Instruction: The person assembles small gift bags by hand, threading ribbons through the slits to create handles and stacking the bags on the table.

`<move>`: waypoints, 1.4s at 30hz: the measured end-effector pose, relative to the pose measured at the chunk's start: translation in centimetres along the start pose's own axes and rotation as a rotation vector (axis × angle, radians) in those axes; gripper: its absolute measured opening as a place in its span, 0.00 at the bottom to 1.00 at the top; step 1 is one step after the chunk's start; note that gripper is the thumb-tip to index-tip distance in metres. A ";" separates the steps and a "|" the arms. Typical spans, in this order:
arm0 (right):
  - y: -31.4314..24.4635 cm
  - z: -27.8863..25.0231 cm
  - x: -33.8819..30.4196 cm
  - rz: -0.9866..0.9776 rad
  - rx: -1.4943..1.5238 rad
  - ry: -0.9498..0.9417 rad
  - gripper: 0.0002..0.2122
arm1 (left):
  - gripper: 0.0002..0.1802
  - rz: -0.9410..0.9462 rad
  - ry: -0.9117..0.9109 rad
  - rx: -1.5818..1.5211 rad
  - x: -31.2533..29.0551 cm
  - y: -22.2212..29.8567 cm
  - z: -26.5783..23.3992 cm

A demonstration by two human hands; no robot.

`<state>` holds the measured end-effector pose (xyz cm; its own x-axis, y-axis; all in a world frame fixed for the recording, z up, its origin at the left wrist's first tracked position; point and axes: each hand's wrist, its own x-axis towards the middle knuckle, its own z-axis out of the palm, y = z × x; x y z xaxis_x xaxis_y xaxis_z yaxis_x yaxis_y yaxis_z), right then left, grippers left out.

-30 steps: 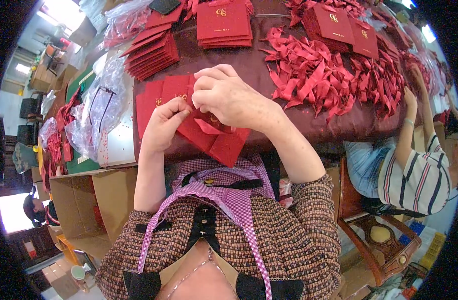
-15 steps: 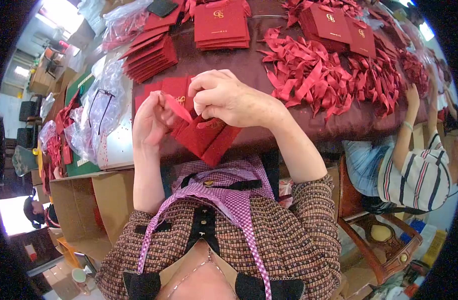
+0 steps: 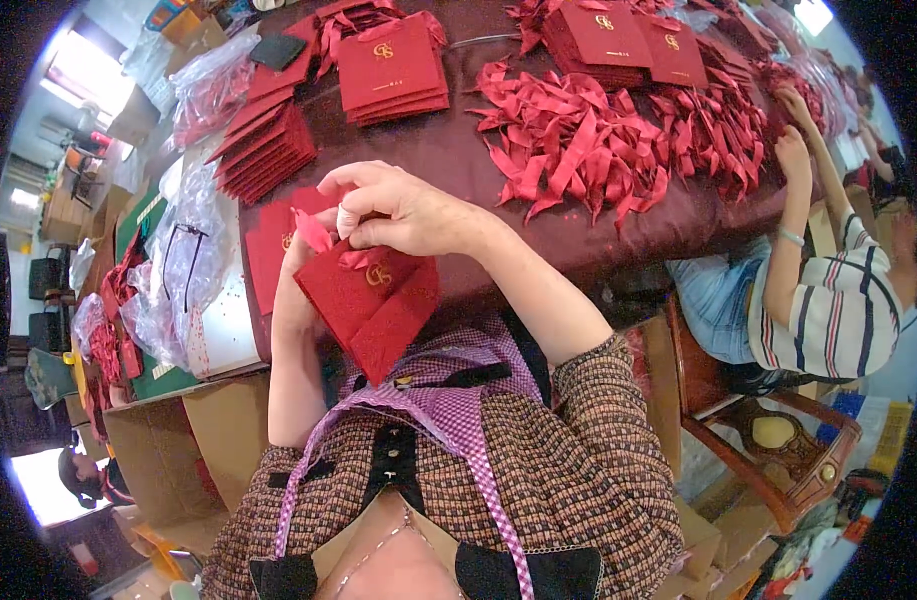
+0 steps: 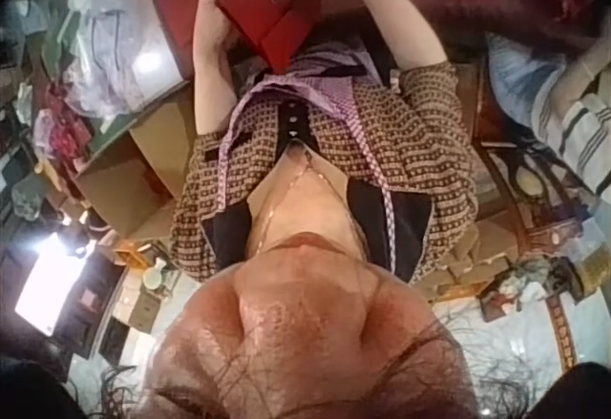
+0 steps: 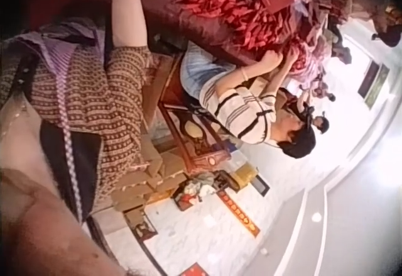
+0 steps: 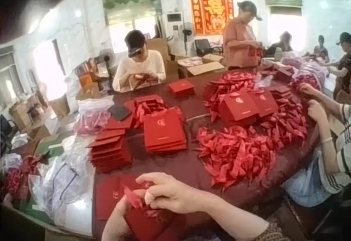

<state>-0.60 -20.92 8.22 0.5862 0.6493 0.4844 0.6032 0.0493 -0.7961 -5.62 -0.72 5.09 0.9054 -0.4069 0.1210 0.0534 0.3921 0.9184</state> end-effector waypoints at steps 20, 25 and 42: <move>7.0 -5.4 -6.6 0.716 -1.262 0.232 0.14 | 0.05 0.119 0.031 -0.272 0.1 -0.7 -1.6; 8.0 -5.9 -6.5 0.731 -1.190 0.209 0.11 | 0.04 0.164 0.066 0.035 0.0 -0.6 -1.8; -8.7 -0.4 0.3 -0.140 -0.736 -0.011 0.09 | 0.10 0.519 0.156 1.126 -0.1 2.6 3.3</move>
<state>-5.43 -21.47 15.43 0.4746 0.6819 0.5565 0.8798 -0.3860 -0.2773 -6.90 -2.35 8.73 0.7560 -0.2837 0.5899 -0.6449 -0.4773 0.5970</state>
